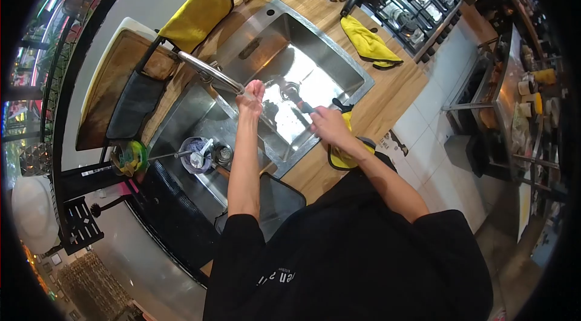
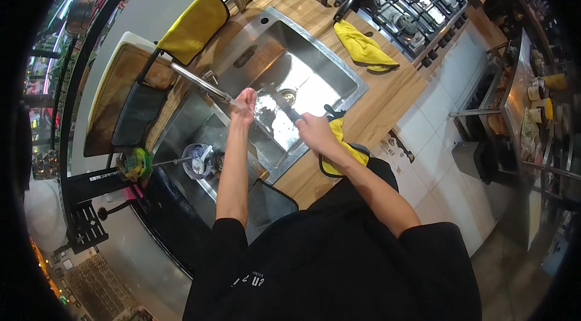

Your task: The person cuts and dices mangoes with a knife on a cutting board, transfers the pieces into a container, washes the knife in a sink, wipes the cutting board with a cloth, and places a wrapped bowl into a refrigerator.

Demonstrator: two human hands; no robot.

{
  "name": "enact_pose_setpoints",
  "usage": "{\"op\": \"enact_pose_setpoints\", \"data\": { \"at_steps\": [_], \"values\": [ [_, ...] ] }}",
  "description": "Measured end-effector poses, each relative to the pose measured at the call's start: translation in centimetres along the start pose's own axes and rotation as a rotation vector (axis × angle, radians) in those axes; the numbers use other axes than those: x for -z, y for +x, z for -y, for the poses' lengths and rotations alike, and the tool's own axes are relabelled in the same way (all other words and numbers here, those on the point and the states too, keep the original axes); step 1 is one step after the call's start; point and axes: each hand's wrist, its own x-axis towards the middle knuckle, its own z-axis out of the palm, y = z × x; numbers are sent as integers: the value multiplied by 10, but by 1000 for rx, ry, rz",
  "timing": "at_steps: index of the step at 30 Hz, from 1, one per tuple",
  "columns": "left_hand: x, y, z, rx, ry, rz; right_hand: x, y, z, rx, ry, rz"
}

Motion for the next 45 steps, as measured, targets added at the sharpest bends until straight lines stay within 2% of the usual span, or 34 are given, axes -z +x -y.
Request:
{"op": "enact_pose_setpoints", "data": {
  "at_steps": [1,3,4,5,8,10,11,12,14,16,19,20,21,22,23,26,28,30,31,32,33,34,36,38,40,41,42,43,45],
  "values": [
    [33,33,9,78,-50,63,7,-2,0,84,-66,-113],
    [51,67,15,346,-360,745,21,-10,13,89,-52,-164],
    [47,71,13,498,-405,1056,28,-14,19,94,-38,-203],
    [50,67,15,514,-409,1006,32,-17,25,75,-22,-210],
    [29,35,1,376,-331,947,35,-25,42,109,-87,-224],
    [-13,6,-28,137,83,99,36,-33,53,108,-112,-208],
    [1,23,-53,287,239,219,38,-38,59,108,-147,-189],
    [-4,20,-54,287,246,224,41,-43,63,110,-141,-196],
    [-8,10,-56,-998,1290,-340,47,-58,70,321,-216,-244],
    [-48,-43,-115,-1110,1579,110,54,-70,90,338,-155,-242],
    [-11,8,-138,-1093,2163,131,76,-79,122,340,-153,-234],
    [2,20,-140,-935,2087,201,75,-73,120,491,-213,-343],
    [62,93,-144,-1517,2410,268,87,-82,144,466,-160,-288],
    [28,62,-143,-1318,2227,281,98,-91,166,461,-103,-269],
    [-9,27,-142,-1154,2021,274,100,-91,175,625,-153,-430],
    [-57,13,-148,-1105,1977,247,108,-83,198,724,-27,-537],
    [-78,7,-151,-1109,1977,259,85,-44,169,851,37,-807],
    [-97,4,-153,-1122,1960,286,42,-7,102,569,173,-794],
    [-107,1,-152,-1123,1938,308,52,-12,74,242,-190,-319],
    [-117,-3,-150,-1124,1918,330,50,6,26,188,-456,76],
    [-128,-9,-150,-1135,1895,352,36,-16,2,162,-277,-189],
    [-139,-17,-151,-1153,1876,371,35,-27,-3,96,-194,-251],
    [-152,-43,-137,-1140,1819,403,45,-47,8,249,-68,-375],
    [-163,-73,-125,-1103,1775,430,72,-80,48,407,79,-465],
    [-168,-110,-106,-1032,1734,462,87,-83,61,579,52,-561],
    [-169,-129,-96,-992,1714,474,91,-73,56,684,134,-580],
    [-167,-150,-87,-950,1689,483,104,-74,47,700,145,-593],
    [-164,-171,-76,-904,1660,487,120,-78,38,646,7,-338],
    [-157,-209,-54,-826,1601,497,137,-66,10,576,-47,-222]
  ]
}}
